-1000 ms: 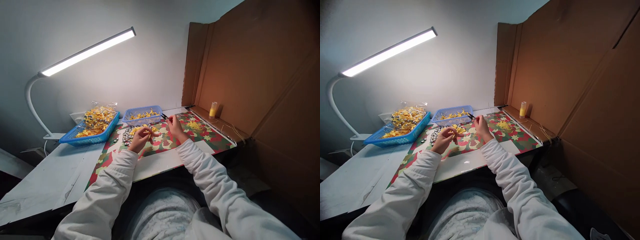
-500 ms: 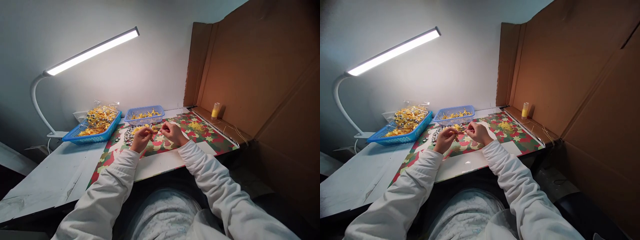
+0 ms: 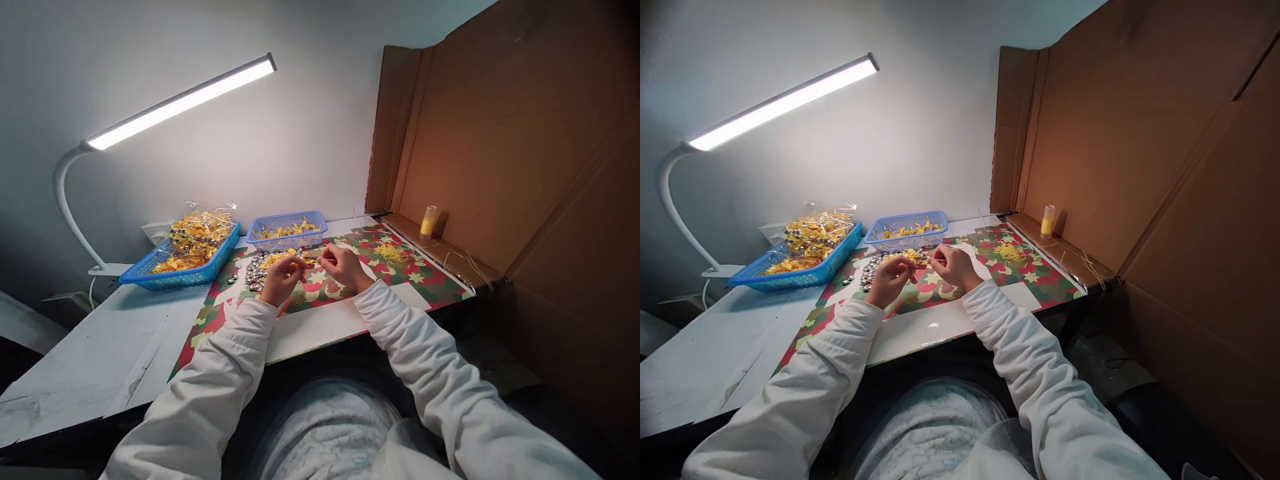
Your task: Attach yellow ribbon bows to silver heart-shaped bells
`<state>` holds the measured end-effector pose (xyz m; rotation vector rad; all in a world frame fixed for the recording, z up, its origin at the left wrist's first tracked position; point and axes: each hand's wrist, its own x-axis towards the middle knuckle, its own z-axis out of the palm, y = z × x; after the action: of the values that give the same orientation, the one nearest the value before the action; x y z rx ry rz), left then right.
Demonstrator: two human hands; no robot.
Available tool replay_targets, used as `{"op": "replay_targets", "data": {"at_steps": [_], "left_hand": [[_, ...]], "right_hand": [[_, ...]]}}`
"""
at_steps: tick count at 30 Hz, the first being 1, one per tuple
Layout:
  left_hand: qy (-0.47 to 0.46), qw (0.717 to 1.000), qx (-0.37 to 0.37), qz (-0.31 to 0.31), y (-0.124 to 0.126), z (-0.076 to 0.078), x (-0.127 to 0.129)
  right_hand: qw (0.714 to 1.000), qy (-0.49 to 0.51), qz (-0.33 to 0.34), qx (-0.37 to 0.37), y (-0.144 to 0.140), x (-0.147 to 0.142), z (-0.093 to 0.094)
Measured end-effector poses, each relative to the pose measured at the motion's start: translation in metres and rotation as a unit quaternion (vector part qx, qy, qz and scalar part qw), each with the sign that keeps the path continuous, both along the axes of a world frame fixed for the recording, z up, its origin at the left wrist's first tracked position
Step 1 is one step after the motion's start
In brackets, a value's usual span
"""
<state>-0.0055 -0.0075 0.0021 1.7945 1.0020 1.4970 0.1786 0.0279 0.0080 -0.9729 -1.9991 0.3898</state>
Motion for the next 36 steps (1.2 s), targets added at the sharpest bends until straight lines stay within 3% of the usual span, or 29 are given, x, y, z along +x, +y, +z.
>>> {"op": "replay_targets", "data": {"at_steps": [9,15,20,26,36], "left_hand": [[-0.028,0.999,-0.025,-0.026,-0.0008,0.0023,0.0025],[-0.103,0.988,-0.106,-0.035,0.0021,0.0037,-0.0009],[-0.139,0.978,-0.15,-0.039,0.0053,0.0029,-0.0031],[-0.167,0.974,-0.149,-0.036,0.0039,0.0039,-0.0016],[-0.076,0.993,-0.088,-0.031,0.0014,0.0032,-0.0019]], "right_hand": [[1.0,0.024,0.0,-0.014,-0.0001,-0.0003,0.0],[0.991,0.128,0.014,-0.024,0.0025,0.0038,0.0],[0.995,0.093,0.027,-0.007,0.0005,0.0054,0.0016],[0.998,0.051,0.022,0.03,-0.0036,0.0044,0.0026],[0.996,0.035,-0.018,0.082,-0.0011,0.0013,-0.004]]}}
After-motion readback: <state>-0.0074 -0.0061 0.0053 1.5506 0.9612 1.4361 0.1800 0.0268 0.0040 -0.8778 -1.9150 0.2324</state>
